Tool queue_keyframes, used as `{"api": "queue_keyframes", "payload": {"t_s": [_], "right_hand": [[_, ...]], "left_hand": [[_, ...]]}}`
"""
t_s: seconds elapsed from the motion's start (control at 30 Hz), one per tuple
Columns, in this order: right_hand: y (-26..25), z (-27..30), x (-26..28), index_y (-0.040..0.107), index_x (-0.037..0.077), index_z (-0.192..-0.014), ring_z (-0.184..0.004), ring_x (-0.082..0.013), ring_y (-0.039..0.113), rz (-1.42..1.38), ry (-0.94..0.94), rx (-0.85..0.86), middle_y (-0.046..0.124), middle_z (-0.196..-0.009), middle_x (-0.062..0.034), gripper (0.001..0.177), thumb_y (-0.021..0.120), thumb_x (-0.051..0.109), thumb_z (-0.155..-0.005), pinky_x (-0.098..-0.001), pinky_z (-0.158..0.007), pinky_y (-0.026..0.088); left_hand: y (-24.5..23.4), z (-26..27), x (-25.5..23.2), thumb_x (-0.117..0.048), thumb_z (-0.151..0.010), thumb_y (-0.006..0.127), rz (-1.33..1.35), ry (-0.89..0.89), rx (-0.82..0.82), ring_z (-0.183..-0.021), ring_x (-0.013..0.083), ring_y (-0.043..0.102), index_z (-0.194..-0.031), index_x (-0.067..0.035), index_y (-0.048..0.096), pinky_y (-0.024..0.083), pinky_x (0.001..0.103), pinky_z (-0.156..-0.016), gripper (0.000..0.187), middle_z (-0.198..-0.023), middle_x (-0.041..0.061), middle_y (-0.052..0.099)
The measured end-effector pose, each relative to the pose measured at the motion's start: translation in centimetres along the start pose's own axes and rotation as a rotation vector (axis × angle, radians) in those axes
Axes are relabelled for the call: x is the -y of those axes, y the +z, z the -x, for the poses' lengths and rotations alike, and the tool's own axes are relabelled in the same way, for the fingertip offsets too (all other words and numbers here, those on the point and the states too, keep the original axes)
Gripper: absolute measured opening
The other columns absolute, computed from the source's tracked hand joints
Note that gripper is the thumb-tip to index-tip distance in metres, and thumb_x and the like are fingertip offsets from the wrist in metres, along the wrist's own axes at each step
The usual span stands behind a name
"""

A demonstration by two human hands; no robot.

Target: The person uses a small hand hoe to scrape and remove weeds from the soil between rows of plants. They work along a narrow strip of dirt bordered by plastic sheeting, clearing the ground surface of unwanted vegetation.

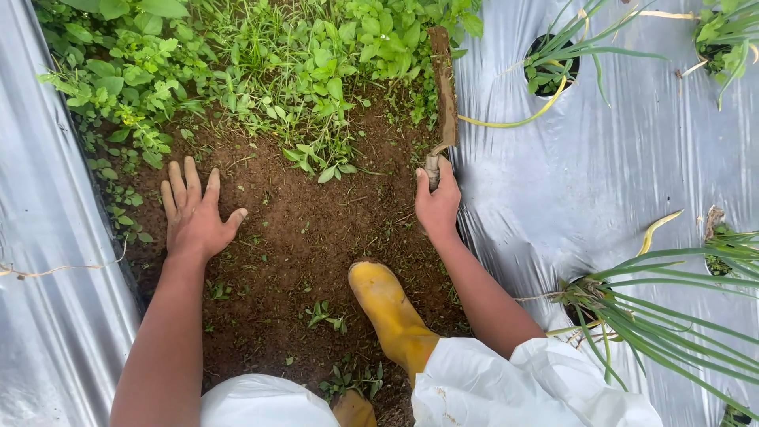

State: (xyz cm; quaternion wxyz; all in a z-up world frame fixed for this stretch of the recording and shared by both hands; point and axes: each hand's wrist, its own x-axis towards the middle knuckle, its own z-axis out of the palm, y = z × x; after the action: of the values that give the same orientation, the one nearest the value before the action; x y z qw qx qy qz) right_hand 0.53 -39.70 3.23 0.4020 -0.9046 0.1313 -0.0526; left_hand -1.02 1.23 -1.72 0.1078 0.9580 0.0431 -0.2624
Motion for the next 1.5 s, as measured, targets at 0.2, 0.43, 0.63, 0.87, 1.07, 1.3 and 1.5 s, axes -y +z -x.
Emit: {"api": "queue_keyframes", "payload": {"t_s": [0.2, 0.43, 0.63, 0.87, 1.07, 1.3, 1.5], "right_hand": [[2.2, -2.5, -7.3, 0.033, -0.011, -0.148, -0.063, -0.0211, 0.070, -0.025, 0.271, 0.356, 0.070, -0.087, -0.0188, 0.057, 0.051, 0.027, -0.110, -0.0401, -0.051, 0.061], [1.7, -2.6, -7.2, 0.038, -0.013, -0.139, -0.072, -0.0345, 0.069, 0.065, 0.139, 0.167, 0.063, -0.091, -0.0295, 0.043, 0.048, 0.017, -0.110, -0.0446, -0.051, 0.057], [0.8, -2.0, -3.6, 0.049, 0.005, -0.103, -0.040, -0.0115, 0.045, 0.061, 0.030, 0.076, 0.047, -0.054, -0.0103, 0.013, 0.051, 0.018, -0.108, -0.0238, -0.038, 0.032], [2.3, -2.4, -3.9, 0.038, -0.014, -0.136, -0.074, -0.0428, 0.069, 0.129, 0.047, 0.145, 0.061, -0.096, -0.0373, 0.039, 0.049, 0.014, -0.110, -0.0440, -0.048, 0.054], [2.3, -5.4, -4.8, 0.041, -0.013, -0.138, -0.089, -0.0488, 0.070, 0.168, 0.150, 0.290, 0.062, -0.107, -0.0383, 0.049, 0.054, 0.022, -0.106, -0.0539, -0.056, 0.059], [2.3, -5.0, -1.9, 0.038, -0.017, -0.138, -0.089, -0.0469, 0.070, 0.243, 0.099, 0.343, 0.060, -0.106, -0.0391, 0.047, 0.050, 0.017, -0.107, -0.0540, -0.058, 0.061], [3.5, -6.9, -6.4, 0.036, -0.016, -0.137, -0.090, -0.0458, 0.070, 0.339, 0.126, 0.415, 0.061, -0.107, -0.0381, 0.048, 0.047, 0.020, -0.106, -0.0546, -0.059, 0.062]], "left_hand": [[-0.1, -0.1, 0.2, -0.061, -0.093, 0.055, 0.001, -0.019, 0.018, -0.159, 0.0273, -0.025, -0.167, -0.021, 0.018, -0.014, 0.049, -0.129, 0.092, -0.176, 0.005, -0.019], [0.2, -0.1, 0.0, -0.061, -0.092, 0.057, -0.010, -0.020, 0.019, -0.159, 0.0274, -0.025, -0.167, -0.021, 0.018, -0.014, 0.049, -0.129, 0.094, -0.176, 0.005, -0.019], [-0.3, 0.1, -0.4, -0.061, -0.092, 0.057, -0.012, -0.028, 0.026, -0.159, 0.0275, -0.026, -0.168, -0.021, 0.017, -0.014, 0.049, -0.128, 0.095, -0.175, 0.005, -0.020], [-0.4, 0.1, -0.3, -0.062, -0.092, 0.055, -0.024, -0.031, 0.040, -0.159, 0.0276, -0.026, -0.168, -0.021, 0.016, -0.016, 0.049, -0.128, 0.095, -0.176, 0.006, -0.019], [0.0, -0.1, -0.3, -0.063, -0.092, 0.054, -0.054, -0.037, 0.038, -0.158, 0.0286, -0.028, -0.168, -0.022, 0.011, -0.017, 0.051, -0.127, 0.097, -0.175, 0.006, -0.023], [1.2, -1.3, -0.2, -0.065, -0.091, 0.052, -0.124, -0.048, 0.017, -0.156, 0.0301, -0.031, -0.168, -0.023, 0.003, -0.020, 0.051, -0.125, 0.100, -0.173, 0.007, -0.028], [2.0, -1.2, -0.3, -0.070, -0.095, 0.040, -0.253, -0.082, -0.004, -0.156, 0.0308, -0.030, -0.167, -0.024, -0.004, -0.018, 0.052, -0.126, 0.096, -0.171, 0.008, -0.028]]}}
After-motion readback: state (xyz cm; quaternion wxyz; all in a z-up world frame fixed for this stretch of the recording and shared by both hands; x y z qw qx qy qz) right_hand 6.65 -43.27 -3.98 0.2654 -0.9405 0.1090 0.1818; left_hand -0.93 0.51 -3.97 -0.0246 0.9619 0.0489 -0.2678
